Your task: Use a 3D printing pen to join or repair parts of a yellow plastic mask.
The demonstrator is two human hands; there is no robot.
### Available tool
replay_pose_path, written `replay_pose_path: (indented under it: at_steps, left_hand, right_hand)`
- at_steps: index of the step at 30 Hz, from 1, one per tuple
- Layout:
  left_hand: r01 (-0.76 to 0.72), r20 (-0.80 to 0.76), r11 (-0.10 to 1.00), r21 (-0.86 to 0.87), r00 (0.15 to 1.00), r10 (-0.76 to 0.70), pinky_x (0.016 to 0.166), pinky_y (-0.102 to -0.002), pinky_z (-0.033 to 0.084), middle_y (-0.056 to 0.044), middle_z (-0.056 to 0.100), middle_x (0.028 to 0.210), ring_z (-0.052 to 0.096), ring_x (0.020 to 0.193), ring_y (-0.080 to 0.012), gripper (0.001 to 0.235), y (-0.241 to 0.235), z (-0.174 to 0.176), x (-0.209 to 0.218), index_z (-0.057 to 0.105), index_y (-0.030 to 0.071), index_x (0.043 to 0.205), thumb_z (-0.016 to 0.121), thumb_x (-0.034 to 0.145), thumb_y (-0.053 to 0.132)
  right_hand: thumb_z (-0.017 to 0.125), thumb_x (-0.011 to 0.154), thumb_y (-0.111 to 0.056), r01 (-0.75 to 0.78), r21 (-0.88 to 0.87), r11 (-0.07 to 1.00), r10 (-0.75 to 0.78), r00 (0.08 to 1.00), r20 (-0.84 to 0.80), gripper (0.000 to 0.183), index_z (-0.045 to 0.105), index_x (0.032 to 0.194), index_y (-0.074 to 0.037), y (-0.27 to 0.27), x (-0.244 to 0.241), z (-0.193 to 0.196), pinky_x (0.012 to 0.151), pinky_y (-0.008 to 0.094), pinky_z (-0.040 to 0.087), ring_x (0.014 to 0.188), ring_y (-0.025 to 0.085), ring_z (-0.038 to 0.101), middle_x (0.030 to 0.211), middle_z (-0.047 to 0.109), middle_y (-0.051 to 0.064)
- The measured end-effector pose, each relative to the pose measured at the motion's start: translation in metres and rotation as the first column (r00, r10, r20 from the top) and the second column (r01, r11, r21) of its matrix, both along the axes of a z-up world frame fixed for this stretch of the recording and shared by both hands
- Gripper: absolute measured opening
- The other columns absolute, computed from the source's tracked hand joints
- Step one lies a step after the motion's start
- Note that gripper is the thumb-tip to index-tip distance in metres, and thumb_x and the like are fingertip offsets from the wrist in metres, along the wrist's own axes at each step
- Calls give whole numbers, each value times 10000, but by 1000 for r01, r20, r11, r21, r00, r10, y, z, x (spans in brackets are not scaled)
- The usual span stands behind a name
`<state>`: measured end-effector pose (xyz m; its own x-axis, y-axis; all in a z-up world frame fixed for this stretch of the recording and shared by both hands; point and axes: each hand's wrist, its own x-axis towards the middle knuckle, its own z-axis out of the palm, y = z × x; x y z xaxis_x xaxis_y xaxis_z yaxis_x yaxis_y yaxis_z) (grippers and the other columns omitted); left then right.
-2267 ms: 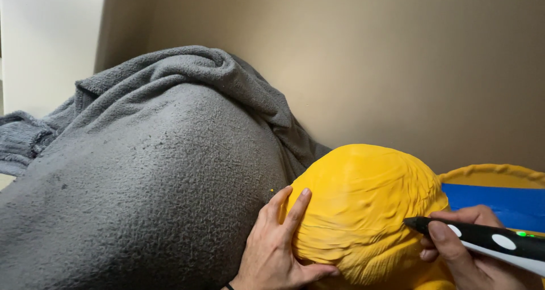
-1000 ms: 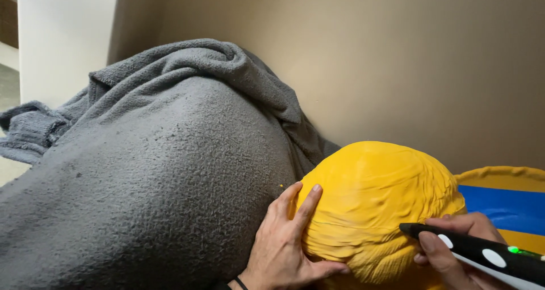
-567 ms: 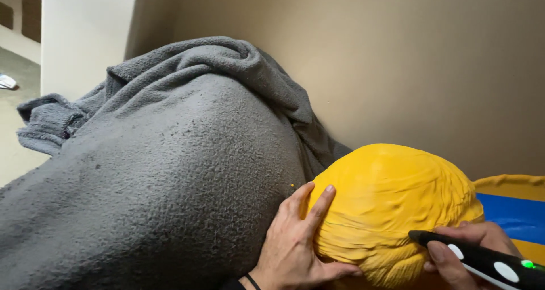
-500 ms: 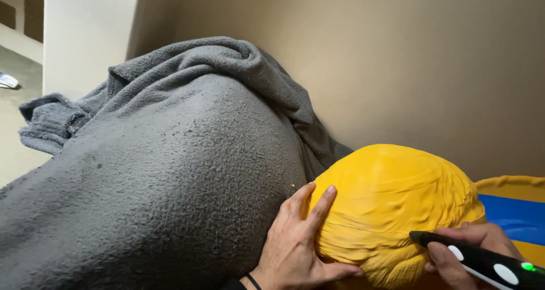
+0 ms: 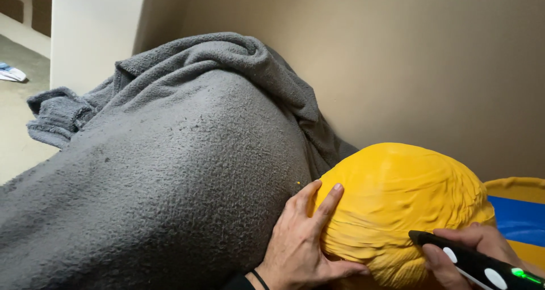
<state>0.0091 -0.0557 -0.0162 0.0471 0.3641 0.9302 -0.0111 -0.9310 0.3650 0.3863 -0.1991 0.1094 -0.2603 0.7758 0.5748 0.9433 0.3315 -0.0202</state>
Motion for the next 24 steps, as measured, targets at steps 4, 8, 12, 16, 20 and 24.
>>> replay_pose_path:
  at_steps: [4,8,12,16,20,24]
  left_hand:
    - [3,4,1000,0,1000,-3,1164,-535,439,-310,435,1546,488,1404,-481,1220,0,0,0,358,114,1657,859,709,696]
    - [-4,-1,1000,-12,1000,4,1162,-532,443,-305,436,1551,490,1401,-481,1217,-1,0,-1,371,118,1653,858,703,702]
    - [-5,-16,1000,-24,1000,5,1160,-534,442,-306,432,1554,485,1403,-484,1216,-2,1,-2,379,117,1649,853,701,711]
    - [0,-44,999,-41,999,-2,1154,-541,432,-313,422,1555,472,1408,-487,1219,-2,2,-3,384,109,1645,845,699,723]
    - [0,-50,999,-39,999,-2,1158,-544,427,-314,417,1560,468,1416,-486,1216,-2,0,-2,389,103,1645,839,705,728]
    - [-1,-44,999,-35,999,-1,1163,-545,428,-318,418,1560,470,1415,-487,1217,-2,0,-2,388,100,1648,839,708,727]
  right_hand:
    - [816,769,-145,84,-33,996,-85,996,-17,281,704,1001,-33,4,-10,7,630,229,600,671,76,735,759,733,43]
    - [856,786,-187,126,-66,990,-122,991,58,272,749,986,-38,4,-18,7,615,248,598,680,99,702,756,741,42]
    - [874,729,-197,240,-44,970,-238,971,35,296,769,935,-12,6,-40,7,595,277,597,642,135,700,712,739,76]
    - [878,738,-228,224,-6,974,-224,973,55,308,761,921,-10,10,-49,5,576,273,592,604,131,701,697,737,78]
    - [889,704,-284,171,172,970,-196,970,141,410,717,937,6,11,-67,3,569,268,560,560,126,693,677,700,87]
    - [932,650,-318,395,140,908,-415,894,172,444,733,912,-19,10,-84,-1,581,325,563,504,169,668,624,696,90]
